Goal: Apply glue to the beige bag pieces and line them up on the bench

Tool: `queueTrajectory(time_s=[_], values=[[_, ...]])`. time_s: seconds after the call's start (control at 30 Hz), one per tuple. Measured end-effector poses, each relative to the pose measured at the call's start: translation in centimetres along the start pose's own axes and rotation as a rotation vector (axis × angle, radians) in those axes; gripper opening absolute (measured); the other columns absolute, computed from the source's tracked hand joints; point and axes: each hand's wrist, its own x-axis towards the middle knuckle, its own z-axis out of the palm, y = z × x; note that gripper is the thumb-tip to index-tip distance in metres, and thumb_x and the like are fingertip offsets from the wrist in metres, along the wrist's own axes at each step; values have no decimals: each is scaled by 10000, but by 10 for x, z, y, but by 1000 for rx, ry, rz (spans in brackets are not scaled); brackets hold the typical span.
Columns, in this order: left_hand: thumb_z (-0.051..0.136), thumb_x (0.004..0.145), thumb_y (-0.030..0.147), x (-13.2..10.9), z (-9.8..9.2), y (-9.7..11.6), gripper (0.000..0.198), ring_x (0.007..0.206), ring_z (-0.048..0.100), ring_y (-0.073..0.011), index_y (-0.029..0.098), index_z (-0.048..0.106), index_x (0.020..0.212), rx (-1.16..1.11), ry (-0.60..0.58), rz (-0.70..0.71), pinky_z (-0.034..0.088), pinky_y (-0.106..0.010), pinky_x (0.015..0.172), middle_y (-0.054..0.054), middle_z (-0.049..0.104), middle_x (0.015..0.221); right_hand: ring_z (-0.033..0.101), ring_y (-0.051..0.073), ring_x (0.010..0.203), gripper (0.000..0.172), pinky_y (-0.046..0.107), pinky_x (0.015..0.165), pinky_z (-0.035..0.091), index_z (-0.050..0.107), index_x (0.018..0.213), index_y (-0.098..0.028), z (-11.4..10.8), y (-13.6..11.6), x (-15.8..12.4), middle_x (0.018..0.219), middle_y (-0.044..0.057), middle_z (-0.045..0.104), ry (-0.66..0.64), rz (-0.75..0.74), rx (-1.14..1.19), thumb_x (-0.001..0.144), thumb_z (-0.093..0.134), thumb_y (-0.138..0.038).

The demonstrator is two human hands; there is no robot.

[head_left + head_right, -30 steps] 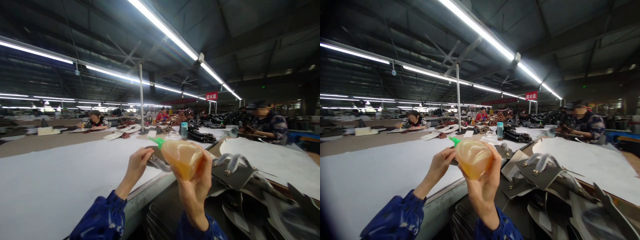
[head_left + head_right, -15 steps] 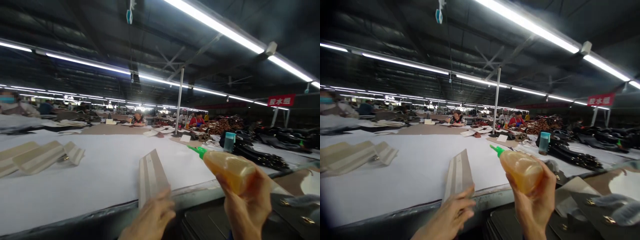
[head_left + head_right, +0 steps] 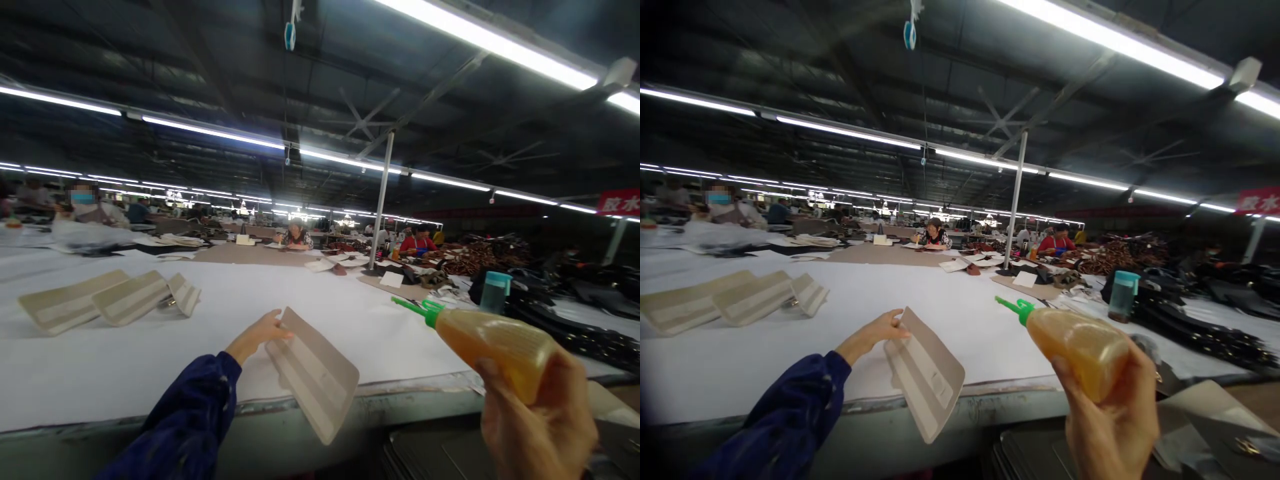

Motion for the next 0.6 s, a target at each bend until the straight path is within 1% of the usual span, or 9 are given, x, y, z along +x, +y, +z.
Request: queueTrajectory(time_s=[0.07, 0.13, 0.17, 0.23, 0.27, 0.3, 0.37, 0.47, 0.6], values=[[681, 882, 253, -4, 2, 1, 231, 892, 703, -212, 139, 663, 1082, -59, -95, -43, 544, -442, 875, -51, 734, 1004, 538, 227, 1053, 691, 498, 1110, 307, 618, 1151, -283, 2, 0, 0, 1122, 5, 570, -25, 91, 125, 538, 891, -447], [756, 804, 265, -15, 5, 4, 233, 840, 712, -222, 133, 699, 987, -127, -165, -79, 552, -404, 818, -48, 758, 912, 552, 177, 1013, 640, 407, 1088, 351, 626, 1156, -273, 6, -1, 0, 1115, -4, 588, -77, 144, 232, 582, 885, -386], [810, 734, 274, -22, 8, 5, 270, 835, 714, -245, 135, 715, 945, -162, -176, -94, 551, -391, 791, -53, 769, 875, 562, 161, 993, 613, 365, 1055, 387, 629, 1166, -266, 7, -2, -1, 1109, -2, 598, -105, 151, 264, 613, 872, -373], [887, 594, 281, -37, 18, 7, 342, 837, 713, -291, 149, 735, 871, -231, -137, -109, 537, -359, 733, -59, 784, 818, 583, 156, 978, 593, 317, 987, 445, 627, 1197, -252, 10, -3, -2, 1100, 9, 615, -159, 167, 304, 658, 848, -363], [903, 554, 287, -45, 26, 7, 353, 826, 711, -304, 151, 741, 836, -267, -100, -107, 525, -342, 703, -58, 786, 789, 592, 161, 981, 594, 312, 970, 460, 622, 1214, -249, 11, -3, -3, 1103, 15, 619, -184, 183, 317, 673, 838, -366], [904, 547, 306, -53, 36, 9, 344, 800, 709, -305, 147, 744, 807, -305, -62, -100, 513, -328, 675, -59, 784, 762, 599, 168, 984, 593, 316, 963, 470, 619, 1222, -248, 11, -3, -5, 1103, 19, 622, -211, 204, 327, 682, 831, -374], [878, 597, 362, -67, 58, 13, 338, 731, 706, -291, 116, 753, 792, -405, -20, -69, 504, -321, 645, -79, 776, 722, 610, 184, 986, 575, 327, 953, 484, 621, 1212, -244, 12, -2, -9, 1095, 26, 630, -265, 252, 342, 693, 816, -399], [832, 657, 434, -83, 95, 25, 424, 704, 717, -288, 92, 754, 894, -623, 0, -27, 530, -342, 658, -112, 782, 754, 625, 181, 944, 535, 278, 867, 517, 629, 1174, -241, 12, 4, -16, 1044, 31, 647, -324, 283, 351, 699, 807, -410], [836, 638, 452, -101, 137, 42, 500, 763, 736, -307, 88, 737, 966, -900, -19, -14, 556, -359, 690, -146, 793, 829, 636, 172, 929, 541, 234, 810, 520, 607, 1206, -260, 11, 11, -23, 1064, 39, 653, -432, 250, 310, 713, 804, -367]])
